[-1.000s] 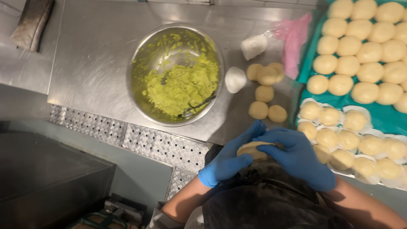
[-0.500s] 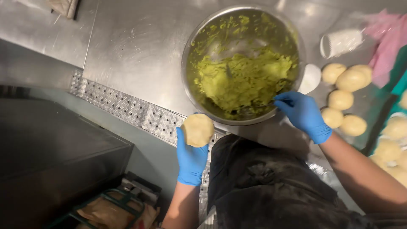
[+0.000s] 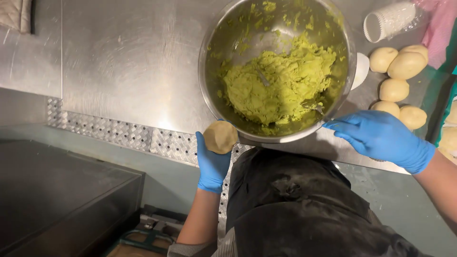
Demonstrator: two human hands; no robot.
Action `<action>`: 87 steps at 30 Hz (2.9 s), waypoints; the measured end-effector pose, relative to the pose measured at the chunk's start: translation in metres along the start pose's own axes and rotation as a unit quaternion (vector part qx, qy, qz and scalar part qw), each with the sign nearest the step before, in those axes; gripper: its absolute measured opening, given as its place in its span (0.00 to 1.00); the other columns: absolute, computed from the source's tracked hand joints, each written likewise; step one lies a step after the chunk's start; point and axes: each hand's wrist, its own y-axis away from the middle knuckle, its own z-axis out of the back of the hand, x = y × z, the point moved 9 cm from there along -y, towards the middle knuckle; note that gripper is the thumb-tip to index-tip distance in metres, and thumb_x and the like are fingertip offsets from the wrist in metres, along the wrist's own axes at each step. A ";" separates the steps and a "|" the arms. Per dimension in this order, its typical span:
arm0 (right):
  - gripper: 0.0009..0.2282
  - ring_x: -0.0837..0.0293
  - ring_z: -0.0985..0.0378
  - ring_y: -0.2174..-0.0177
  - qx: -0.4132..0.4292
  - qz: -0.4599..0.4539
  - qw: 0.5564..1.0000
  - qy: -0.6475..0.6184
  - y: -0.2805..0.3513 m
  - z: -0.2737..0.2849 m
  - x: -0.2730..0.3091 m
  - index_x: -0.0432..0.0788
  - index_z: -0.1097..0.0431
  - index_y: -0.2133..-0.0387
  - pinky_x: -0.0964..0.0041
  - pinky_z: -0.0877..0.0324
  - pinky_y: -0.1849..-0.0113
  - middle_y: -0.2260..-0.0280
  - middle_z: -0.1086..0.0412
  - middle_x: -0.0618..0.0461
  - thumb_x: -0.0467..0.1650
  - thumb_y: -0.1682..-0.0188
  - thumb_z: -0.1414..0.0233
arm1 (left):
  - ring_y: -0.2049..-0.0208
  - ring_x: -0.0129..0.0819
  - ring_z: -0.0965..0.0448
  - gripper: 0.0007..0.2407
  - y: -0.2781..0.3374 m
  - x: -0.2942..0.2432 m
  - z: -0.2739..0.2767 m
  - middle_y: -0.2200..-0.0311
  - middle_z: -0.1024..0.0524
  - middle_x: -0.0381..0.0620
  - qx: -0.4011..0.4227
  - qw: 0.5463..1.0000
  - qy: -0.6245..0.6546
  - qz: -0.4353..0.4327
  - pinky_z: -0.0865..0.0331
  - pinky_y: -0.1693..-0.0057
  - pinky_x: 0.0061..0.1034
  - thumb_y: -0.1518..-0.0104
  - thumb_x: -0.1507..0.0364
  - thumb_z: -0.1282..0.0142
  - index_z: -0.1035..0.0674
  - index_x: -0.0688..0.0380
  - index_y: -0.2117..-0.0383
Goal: Filling dough balls with a green paste and placing them into paper liners on a tray.
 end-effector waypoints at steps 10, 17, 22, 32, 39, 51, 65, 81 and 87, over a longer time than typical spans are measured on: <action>0.18 0.55 0.20 0.61 0.063 -0.008 0.998 -0.024 -0.010 -0.043 -0.010 0.53 0.29 0.47 0.60 0.26 0.59 0.54 0.23 0.59 0.35 0.52 0.50 | 0.40 0.42 0.30 0.29 -0.019 0.005 0.011 0.41 0.32 0.55 -0.009 0.998 0.003 0.064 0.37 0.34 0.36 0.36 0.52 0.57 0.37 0.62 0.36; 0.18 0.54 0.21 0.66 0.011 0.014 1.000 -0.014 -0.010 0.000 -0.001 0.51 0.28 0.49 0.59 0.26 0.61 0.55 0.24 0.56 0.29 0.54 0.50 | 0.40 0.40 0.29 0.28 -0.023 0.009 0.016 0.42 0.30 0.55 0.002 0.997 0.024 0.079 0.37 0.34 0.33 0.35 0.54 0.56 0.35 0.64 0.37; 0.13 0.56 0.21 0.71 0.027 -0.034 0.995 0.085 -0.004 0.003 -0.033 0.55 0.25 0.53 0.61 0.24 0.67 0.62 0.22 0.60 0.36 0.51 0.50 | 0.42 0.43 0.28 0.28 -0.025 0.007 0.021 0.43 0.29 0.57 0.001 0.997 0.002 0.074 0.35 0.35 0.35 0.35 0.54 0.55 0.34 0.66 0.38; 0.10 0.56 0.20 0.76 -0.020 -0.120 0.988 -0.097 -0.016 -0.028 -0.036 0.46 0.22 0.57 0.64 0.24 0.68 0.64 0.20 0.55 0.32 0.49 0.48 | 0.40 0.42 0.29 0.30 -0.024 0.015 0.017 0.41 0.30 0.55 0.025 0.993 0.028 0.111 0.36 0.34 0.34 0.34 0.50 0.59 0.35 0.65 0.36; 0.10 0.49 0.22 0.75 -0.077 -0.077 0.994 -0.016 -0.024 -0.036 0.011 0.45 0.23 0.58 0.59 0.25 0.67 0.69 0.23 0.51 0.33 0.49 0.47 | 0.40 0.42 0.29 0.29 -0.026 0.016 0.019 0.41 0.30 0.57 0.005 0.996 0.029 0.086 0.37 0.34 0.32 0.34 0.53 0.58 0.35 0.67 0.36; 0.15 0.55 0.18 0.62 0.134 -0.053 0.980 -0.137 -0.044 -0.050 -0.004 0.54 0.22 0.56 0.60 0.25 0.57 0.59 0.20 0.62 0.31 0.58 0.46 | 0.42 0.44 0.27 0.26 -0.025 0.014 0.004 0.44 0.27 0.57 0.049 0.995 0.043 0.082 0.35 0.35 0.35 0.34 0.56 0.55 0.32 0.69 0.40; 0.20 0.55 0.26 0.68 0.024 -0.015 0.998 -0.060 -0.030 -0.010 0.026 0.56 0.24 0.52 0.61 0.29 0.61 0.63 0.25 0.61 0.28 0.59 0.45 | 0.40 0.43 0.30 0.29 -0.025 0.017 0.000 0.41 0.31 0.58 0.044 0.995 0.030 0.079 0.38 0.33 0.32 0.34 0.55 0.57 0.36 0.71 0.36; 0.15 0.55 0.34 0.81 -0.059 0.193 0.964 0.173 -0.065 0.027 0.165 0.37 0.25 0.57 0.62 0.37 0.80 0.72 0.31 0.48 0.30 0.57 0.45 | 0.52 0.40 0.22 0.26 0.062 0.020 -0.187 0.49 0.26 0.56 0.183 0.746 -0.597 -0.229 0.30 0.44 0.28 0.47 0.79 0.42 0.37 0.70 0.40; 0.17 0.56 0.31 0.75 -0.124 0.205 0.965 0.108 -0.042 0.019 0.169 0.39 0.25 0.53 0.64 0.35 0.71 0.64 0.29 0.49 0.31 0.56 0.46 | 0.43 0.40 0.29 0.21 0.038 0.072 -0.157 0.42 0.30 0.52 0.156 0.955 0.138 0.212 0.35 0.36 0.36 0.33 0.67 0.57 0.34 0.62 0.36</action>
